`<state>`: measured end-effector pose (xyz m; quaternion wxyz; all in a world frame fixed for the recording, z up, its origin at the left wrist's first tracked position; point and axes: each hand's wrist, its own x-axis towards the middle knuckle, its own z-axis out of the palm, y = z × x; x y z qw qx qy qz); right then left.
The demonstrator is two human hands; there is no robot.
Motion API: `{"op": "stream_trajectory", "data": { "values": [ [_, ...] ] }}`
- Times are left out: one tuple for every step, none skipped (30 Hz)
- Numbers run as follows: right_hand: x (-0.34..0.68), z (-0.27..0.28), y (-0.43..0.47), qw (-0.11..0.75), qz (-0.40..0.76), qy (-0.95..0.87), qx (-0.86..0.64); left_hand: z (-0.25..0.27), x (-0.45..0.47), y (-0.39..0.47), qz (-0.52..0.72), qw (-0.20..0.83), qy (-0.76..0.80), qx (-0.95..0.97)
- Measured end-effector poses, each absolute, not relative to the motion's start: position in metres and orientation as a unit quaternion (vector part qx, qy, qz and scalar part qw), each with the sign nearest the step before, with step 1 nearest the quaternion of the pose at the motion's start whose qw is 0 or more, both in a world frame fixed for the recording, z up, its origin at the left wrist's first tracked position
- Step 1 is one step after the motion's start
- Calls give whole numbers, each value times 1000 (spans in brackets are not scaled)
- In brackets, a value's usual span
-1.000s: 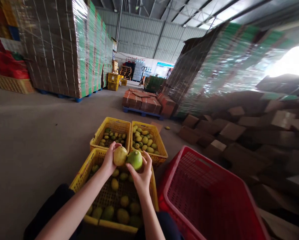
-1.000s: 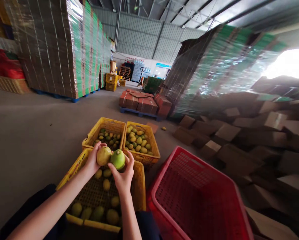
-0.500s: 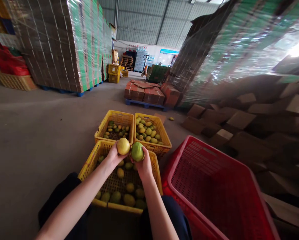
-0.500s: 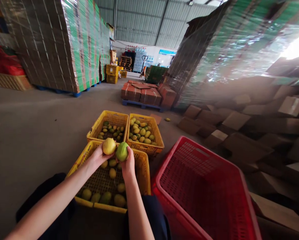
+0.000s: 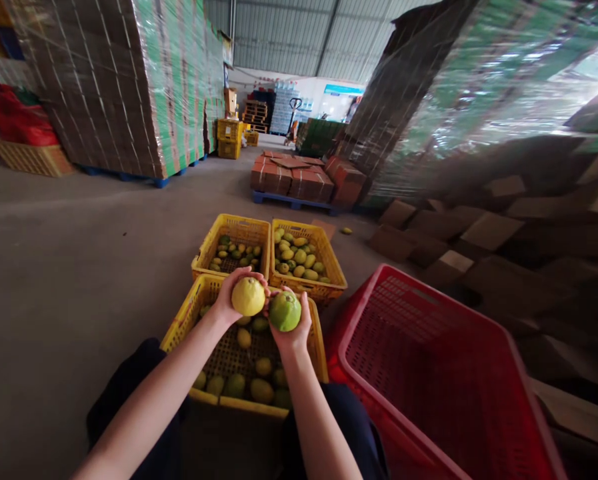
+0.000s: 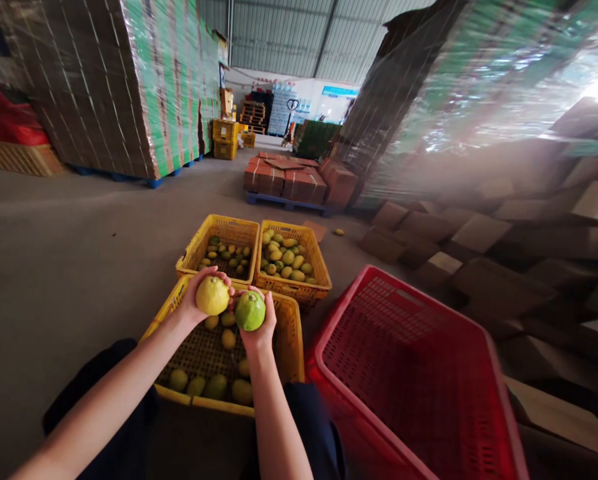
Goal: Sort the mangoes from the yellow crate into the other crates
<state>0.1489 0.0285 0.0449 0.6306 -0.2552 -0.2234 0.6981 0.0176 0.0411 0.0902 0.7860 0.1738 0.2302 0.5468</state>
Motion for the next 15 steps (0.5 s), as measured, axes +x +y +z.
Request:
{"op": "stream_trajectory", "data": {
  "values": [
    [150, 44, 29, 629, 699, -227, -254, 91, 17, 41, 538, 790, 232, 181],
    [152, 44, 29, 627, 701, -227, -252, 92, 16, 40, 528, 796, 234, 180],
    [153, 43, 29, 625, 703, -226, -253, 93, 17, 39, 519, 804, 234, 169],
    [155, 44, 30, 627, 702, -221, -255, 93, 18, 38, 513, 813, 232, 148],
    [155, 44, 31, 634, 697, -214, -258, 92, 19, 37, 510, 820, 229, 120],
    [156, 44, 32, 647, 687, -205, -260, 91, 21, 37, 512, 825, 224, 90],
    [156, 45, 33, 662, 675, -195, -262, 89, 23, 36, 518, 825, 218, 63],
    [157, 44, 35, 675, 664, -185, -263, 87, 24, 37, 529, 820, 213, 41],
    [157, 43, 36, 684, 656, -177, -264, 84, 26, 37, 542, 813, 213, 22],
    [158, 41, 39, 688, 652, -173, -266, 82, 27, 39, 553, 806, 214, 8],
    [161, 38, 41, 689, 649, -173, -272, 79, 27, 40, 560, 799, 220, -2],
    [165, 35, 44, 687, 647, -177, -280, 77, 27, 42, 563, 792, 235, -8],
    [170, 32, 47, 687, 642, -181, -289, 74, 27, 42, 561, 786, 258, -7],
    [178, 29, 50, 688, 636, -184, -297, 69, 27, 41, 551, 783, 288, 7],
    [187, 28, 53, 691, 630, -185, -302, 64, 27, 38, 529, 784, 322, 34]
  ]
}}
